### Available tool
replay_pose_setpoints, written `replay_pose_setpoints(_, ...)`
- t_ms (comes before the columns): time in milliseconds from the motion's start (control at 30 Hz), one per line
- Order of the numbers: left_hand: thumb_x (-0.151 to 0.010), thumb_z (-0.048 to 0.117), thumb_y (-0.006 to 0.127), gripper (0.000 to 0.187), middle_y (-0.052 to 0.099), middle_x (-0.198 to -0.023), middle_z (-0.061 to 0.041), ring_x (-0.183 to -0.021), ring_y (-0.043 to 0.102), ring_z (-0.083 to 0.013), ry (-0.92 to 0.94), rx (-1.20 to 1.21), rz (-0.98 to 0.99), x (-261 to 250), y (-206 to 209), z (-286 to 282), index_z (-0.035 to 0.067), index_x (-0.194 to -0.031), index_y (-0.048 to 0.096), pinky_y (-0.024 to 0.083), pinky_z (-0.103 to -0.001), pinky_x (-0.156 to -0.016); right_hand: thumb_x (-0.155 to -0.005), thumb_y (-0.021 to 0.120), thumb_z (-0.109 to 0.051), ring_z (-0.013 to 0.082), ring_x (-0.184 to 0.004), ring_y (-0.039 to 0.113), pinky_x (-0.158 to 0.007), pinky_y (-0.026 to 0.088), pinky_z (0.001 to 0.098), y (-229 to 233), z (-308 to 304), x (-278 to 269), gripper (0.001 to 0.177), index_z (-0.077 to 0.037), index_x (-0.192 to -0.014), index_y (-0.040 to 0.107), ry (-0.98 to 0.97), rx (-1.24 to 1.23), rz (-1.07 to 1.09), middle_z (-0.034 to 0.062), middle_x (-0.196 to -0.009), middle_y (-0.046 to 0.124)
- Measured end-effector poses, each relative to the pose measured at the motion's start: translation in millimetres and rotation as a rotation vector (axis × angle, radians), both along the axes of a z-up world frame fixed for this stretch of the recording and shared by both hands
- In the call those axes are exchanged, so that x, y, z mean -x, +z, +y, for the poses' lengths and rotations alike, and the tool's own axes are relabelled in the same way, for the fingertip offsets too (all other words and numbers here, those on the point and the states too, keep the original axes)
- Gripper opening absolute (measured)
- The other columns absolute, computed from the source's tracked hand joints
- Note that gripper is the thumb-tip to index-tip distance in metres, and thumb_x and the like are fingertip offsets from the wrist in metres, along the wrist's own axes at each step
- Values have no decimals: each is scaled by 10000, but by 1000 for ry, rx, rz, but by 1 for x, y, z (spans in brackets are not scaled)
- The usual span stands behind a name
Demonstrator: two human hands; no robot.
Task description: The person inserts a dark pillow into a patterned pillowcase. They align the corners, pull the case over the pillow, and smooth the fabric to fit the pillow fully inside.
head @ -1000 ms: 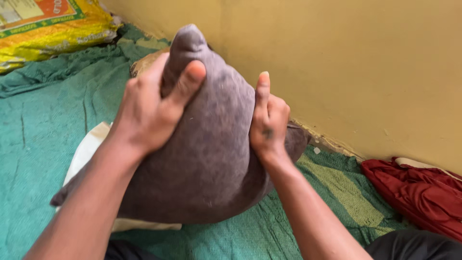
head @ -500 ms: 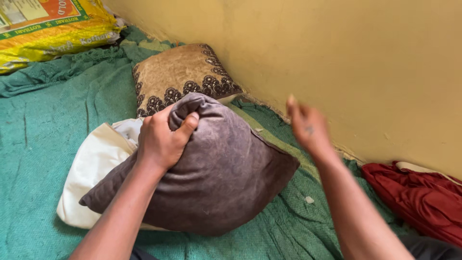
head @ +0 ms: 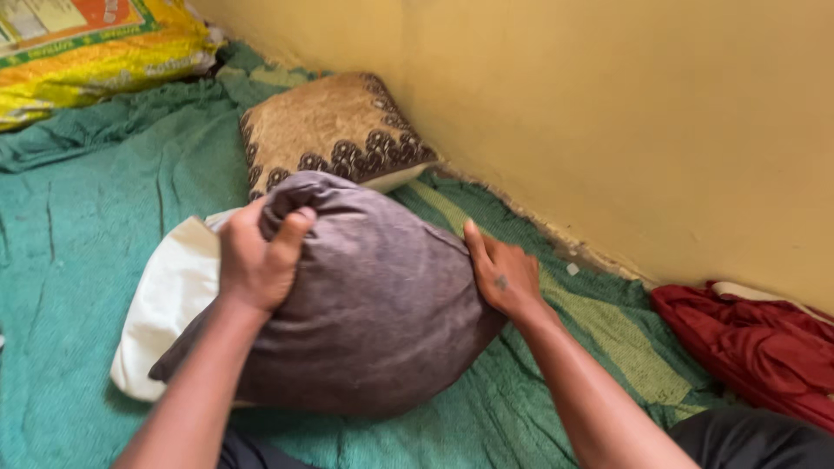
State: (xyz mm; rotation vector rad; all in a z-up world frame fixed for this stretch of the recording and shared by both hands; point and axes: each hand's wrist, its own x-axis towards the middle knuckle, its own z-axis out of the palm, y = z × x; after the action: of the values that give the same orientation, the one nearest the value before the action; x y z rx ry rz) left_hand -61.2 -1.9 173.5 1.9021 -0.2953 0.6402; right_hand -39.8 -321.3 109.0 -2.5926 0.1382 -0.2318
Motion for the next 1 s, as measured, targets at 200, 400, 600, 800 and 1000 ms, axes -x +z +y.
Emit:
replay_pose_setpoints(200, -1051, 521, 604, 577, 663, -761, -58, -744, 611, -110, -40, 99, -320, -40, 44, 0, -15, -858, 689, 462, -279, -685, -992, 534, -600, 286, -982, 753, -863, 551, 396, 52, -15, 3, 635, -23, -1142, 749, 21, -376, -280, 188, -1034, 781)
replay_pose_setpoints(400, -1106, 655, 283, 756, 648, -1025, -98, -961, 601, -182, -171, 423, -183, -30, 80, 15, 0, -1051, 657, 514, -351, -885, -868, 817, -404, 192, -765, 753, -684, 600, 315, 105, -18, 29, 465, -42, -1096, 634, -47, -522, -652, 124, -838, 754)
replay_pose_setpoints(600, -953, 470, 428, 531, 699, -995, -66, -898, 648, -169, 20, 354, 786, -12, 1, 42, 37, -1132, 678, 518, -352, -757, -591, 933, -301, 240, -591, 665, -573, 562, 370, 26, 5, 62, 1127, -122, -1501, 293, 281, -635, 330, 127, -687, 663)
replay_pose_setpoints(800, -812, 123, 683, 460, 711, -993, -16, -858, 676, -145, -133, 586, 785, -19, -38, 68, 95, -1270, 684, 544, -310, -743, -675, 938, -415, 302, -787, 801, -791, 673, 469, 36, 6, 32, 1377, -132, -1615, -27, 541, -213, 855, 252, -974, 760)
replay_pose_setpoints(1000, -640, 32, 708, 603, 767, -976, -48, -806, 682, -155, -22, -10, 640, -37, 36, 28, 177, -1223, 761, 552, -291, -733, -872, 624, -645, 308, -1188, 698, -1056, 555, 451, 107, 55, 2, 886, -161, -1588, 429, 319, -336, 6, 199, -1263, 768)
